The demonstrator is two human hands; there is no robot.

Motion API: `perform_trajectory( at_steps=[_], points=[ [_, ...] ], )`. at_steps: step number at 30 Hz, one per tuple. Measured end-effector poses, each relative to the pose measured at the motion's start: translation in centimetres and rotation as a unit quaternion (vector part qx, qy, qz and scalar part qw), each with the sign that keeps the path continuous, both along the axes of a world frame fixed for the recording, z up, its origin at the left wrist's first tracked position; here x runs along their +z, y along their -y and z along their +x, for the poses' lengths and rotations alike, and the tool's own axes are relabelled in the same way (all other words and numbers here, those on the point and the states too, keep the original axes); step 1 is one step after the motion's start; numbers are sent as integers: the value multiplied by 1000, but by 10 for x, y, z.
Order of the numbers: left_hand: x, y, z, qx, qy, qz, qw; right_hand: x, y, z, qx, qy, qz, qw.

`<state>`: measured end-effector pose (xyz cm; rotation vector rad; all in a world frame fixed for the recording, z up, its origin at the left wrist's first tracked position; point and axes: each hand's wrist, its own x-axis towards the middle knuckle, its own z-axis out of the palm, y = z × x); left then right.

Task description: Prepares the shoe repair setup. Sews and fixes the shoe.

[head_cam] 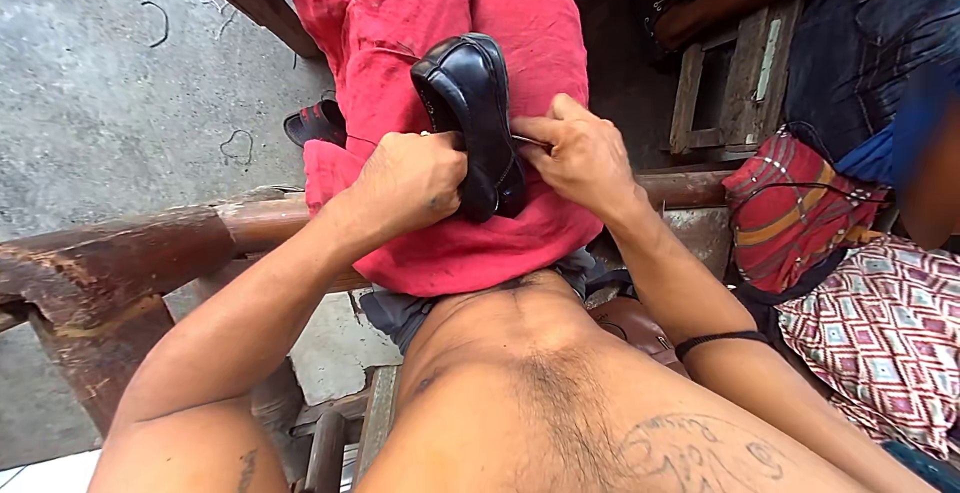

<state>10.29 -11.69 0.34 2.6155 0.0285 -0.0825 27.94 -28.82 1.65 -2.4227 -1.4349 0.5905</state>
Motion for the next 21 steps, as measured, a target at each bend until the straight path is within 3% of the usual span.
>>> perform_trajectory(
  at_steps=[2,4,6,9,11,13,15,19,21],
  points=[
    [2,1,-3,4,0,4,1000,6,6,16,41,-109,13,993],
    [1,0,-7,9,6,7,1000,24,31,54,51,-138,7,989],
    [-1,-1,-9,14,20,13,1000,43,73,104,-28,-37,-90,995],
    [-3,0,-7,13,19,19,1000,46,112,150,-226,85,-229,943],
    [-4,1,-1,15,16,19,1000,48,94,127,-207,67,-168,961],
    [-5,4,-1,10,14,13,1000,34,63,68,-86,-22,-32,996],
    [0,-6,-5,16,14,19,1000,10,32,15,10,-116,66,991],
    [19,-81,-54,134,-51,66,987,-16,31,-12,4,-109,69,992],
    [9,-110,-73,159,-21,-21,987,-14,37,-14,-2,-102,48,994]
  ],
)
